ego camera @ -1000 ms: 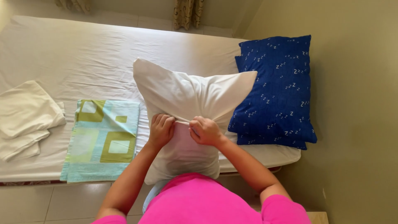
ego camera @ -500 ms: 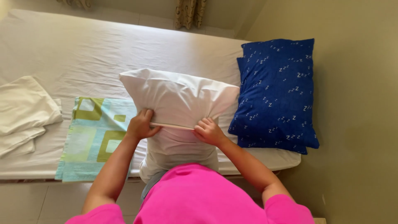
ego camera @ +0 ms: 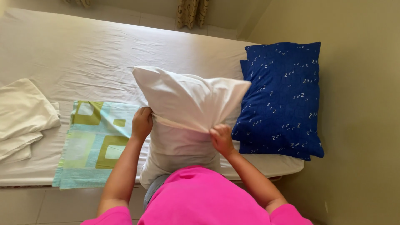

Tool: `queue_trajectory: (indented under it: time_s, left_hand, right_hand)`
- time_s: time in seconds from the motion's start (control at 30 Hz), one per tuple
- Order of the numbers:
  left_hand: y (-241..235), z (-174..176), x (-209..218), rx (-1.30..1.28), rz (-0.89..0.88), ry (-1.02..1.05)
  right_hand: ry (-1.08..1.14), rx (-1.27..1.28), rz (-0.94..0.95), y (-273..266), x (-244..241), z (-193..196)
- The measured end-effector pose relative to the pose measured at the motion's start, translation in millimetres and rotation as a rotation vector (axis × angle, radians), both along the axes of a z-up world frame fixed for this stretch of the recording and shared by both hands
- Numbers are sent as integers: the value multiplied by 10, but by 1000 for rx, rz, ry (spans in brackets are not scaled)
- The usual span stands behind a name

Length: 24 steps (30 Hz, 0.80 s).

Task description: Putting a white pillowcase onto a blue patterned pillow.

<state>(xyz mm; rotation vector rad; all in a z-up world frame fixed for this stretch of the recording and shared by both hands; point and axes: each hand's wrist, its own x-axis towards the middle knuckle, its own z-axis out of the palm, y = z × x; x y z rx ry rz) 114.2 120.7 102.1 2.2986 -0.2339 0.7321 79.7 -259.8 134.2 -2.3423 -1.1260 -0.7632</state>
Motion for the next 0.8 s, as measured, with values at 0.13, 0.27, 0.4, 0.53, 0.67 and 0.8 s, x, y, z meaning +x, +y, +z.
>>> queue_trajectory:
  time_s: [0.13, 0.27, 0.4, 0.53, 0.67, 0.8]
  left_hand:
    - [-48, -190, -126, -46, 7, 18]
    - [-8, -268, -468, -14, 50, -9]
    - [-45, -438, -810, 30, 120, 21]
    - [57, -563, -824, 66, 220, 100]
    - [12, -363, -677, 122, 233, 49]
    - [-472, 114, -488, 138, -41, -30]
  right_hand:
    - [46, 77, -256, 4, 386, 92]
    - [67, 200, -415, 259, 733, -146]
    - [344, 619, -374, 392, 1104, -638]
    - [543, 502, -297, 430, 1265, -793]
    - [403, 391, -222, 403, 1056, -520]
    - [477, 536, -330, 236, 593, -492]
